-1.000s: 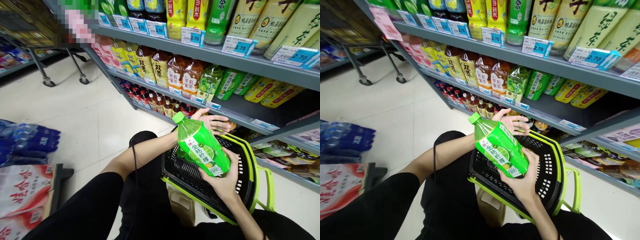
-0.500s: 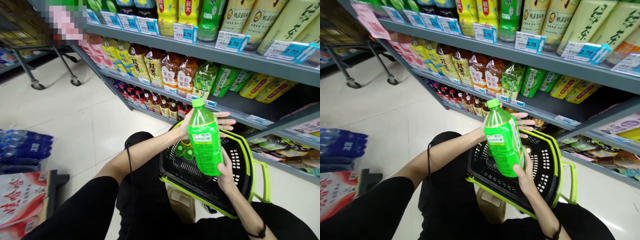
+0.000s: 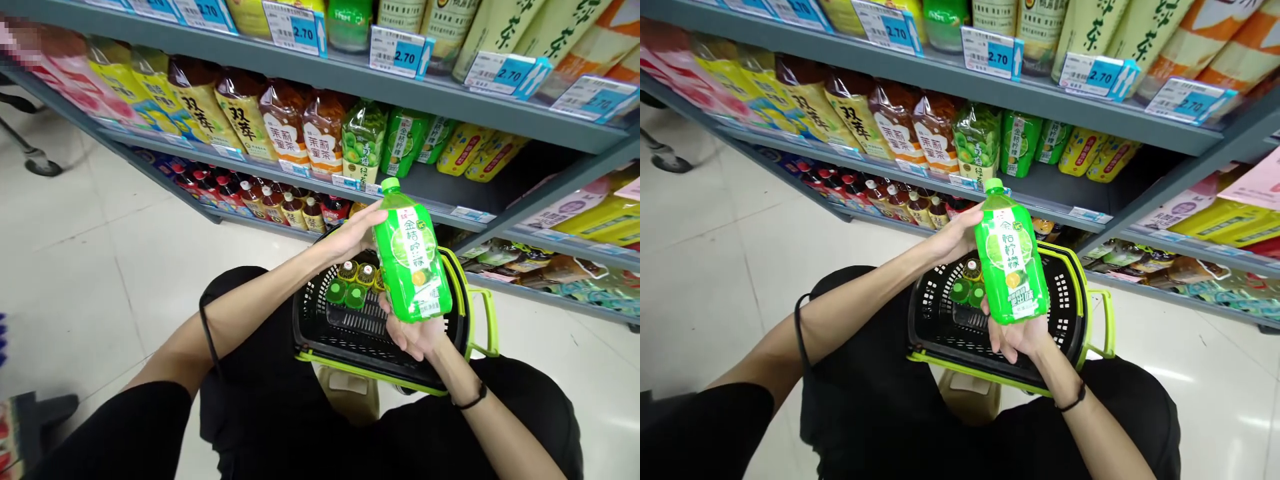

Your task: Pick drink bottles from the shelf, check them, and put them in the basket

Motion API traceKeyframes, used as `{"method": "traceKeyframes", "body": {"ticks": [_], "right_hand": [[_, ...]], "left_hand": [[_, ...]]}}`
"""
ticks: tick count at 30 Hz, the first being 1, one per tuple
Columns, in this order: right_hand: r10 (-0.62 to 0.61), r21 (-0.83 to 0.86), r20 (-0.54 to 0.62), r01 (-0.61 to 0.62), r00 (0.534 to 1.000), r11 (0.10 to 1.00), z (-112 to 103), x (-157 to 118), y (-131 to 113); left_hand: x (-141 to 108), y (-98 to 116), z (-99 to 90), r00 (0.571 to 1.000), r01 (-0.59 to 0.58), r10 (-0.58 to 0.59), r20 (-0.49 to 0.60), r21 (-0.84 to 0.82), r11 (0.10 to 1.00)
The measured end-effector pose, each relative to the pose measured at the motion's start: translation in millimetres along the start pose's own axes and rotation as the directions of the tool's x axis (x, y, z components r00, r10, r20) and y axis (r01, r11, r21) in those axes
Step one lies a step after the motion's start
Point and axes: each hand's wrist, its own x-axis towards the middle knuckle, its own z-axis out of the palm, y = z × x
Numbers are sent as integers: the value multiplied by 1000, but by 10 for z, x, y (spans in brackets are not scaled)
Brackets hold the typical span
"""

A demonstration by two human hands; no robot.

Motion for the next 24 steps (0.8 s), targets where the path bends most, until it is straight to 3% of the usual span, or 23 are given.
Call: {"method": "traceKeyframes", "body": {"ticks": [2,4,6,8,9,11,13,14,17,19,21,24], "right_hand": [[19,-47,-89,-23,996,999,-2,37,-33],[-71,-89,-267,48,961,995,-9,95,-97],[-193,-188,-465,116,864,975,-51,152,-181],[-253,-410,-588,-14,768,912,-134,183,-274],[-258,-549,-619,-173,742,818,-184,183,-317],[-249,-717,-663,-503,706,482,-278,153,-389],[-234,-706,-708,-679,667,201,-341,95,-440],[-224,-675,-733,-728,642,120,-359,61,-461],[-182,-561,-807,-826,562,-63,-384,-42,-539],[-146,-518,-830,-842,538,-151,-394,-104,-611],[-140,-521,-822,-828,552,-206,-398,-161,-688],[-188,-536,-790,-806,584,-251,-372,-246,-776]], "left_hand": [[27,1,-79,999,-17,18,-33,46,999],[54,13,-147,995,-58,67,-74,113,992],[75,12,-189,987,-114,135,-88,210,971],[85,-38,-195,981,-144,178,-73,340,929],[85,-92,-183,982,-140,180,-60,412,900],[73,-265,-125,986,-91,152,-70,537,838],[53,-516,-26,988,-16,109,-111,626,779],[44,-663,32,987,25,86,-134,663,748],[47,-1144,206,988,142,-37,-149,799,585],[72,-1474,297,977,193,-170,-131,881,431],[95,-1796,360,950,211,-288,-122,929,303],[76,-2222,405,915,230,-377,-141,952,201]]}}
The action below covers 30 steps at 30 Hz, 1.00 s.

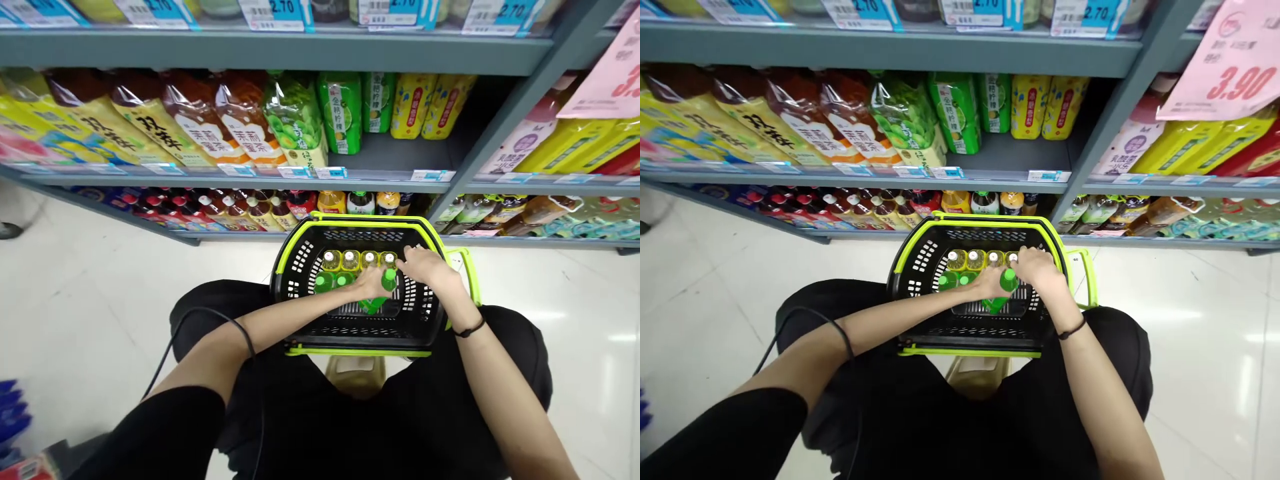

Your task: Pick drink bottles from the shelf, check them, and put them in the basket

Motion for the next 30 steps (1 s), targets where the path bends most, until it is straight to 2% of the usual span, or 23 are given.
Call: {"method": "traceKeyframes", "body": {"ticks": [3,5,10,15,22,25,30], "right_hand": [[-10,0,-5,10,1000,1000,-47,-95,45],[-19,16,17,19,1000,1000,-68,-162,62],[-64,53,25,63,998,997,-109,-250,76],[-98,59,7,97,995,994,-95,-259,63],[-103,38,49,101,993,994,-76,-281,10],[-100,34,54,98,994,995,-77,-267,0],[-98,52,51,96,994,994,-58,-240,19]], "left_hand": [[54,-92,297,999,42,-44,29,88,995],[73,-158,418,997,65,-71,34,144,987],[131,-267,528,992,115,-123,11,286,951],[108,-353,533,991,101,-131,40,429,898],[65,-416,437,977,-11,-114,179,577,817],[71,-411,350,980,-22,-105,170,613,790],[84,-424,259,984,46,-146,99,655,755]]}}
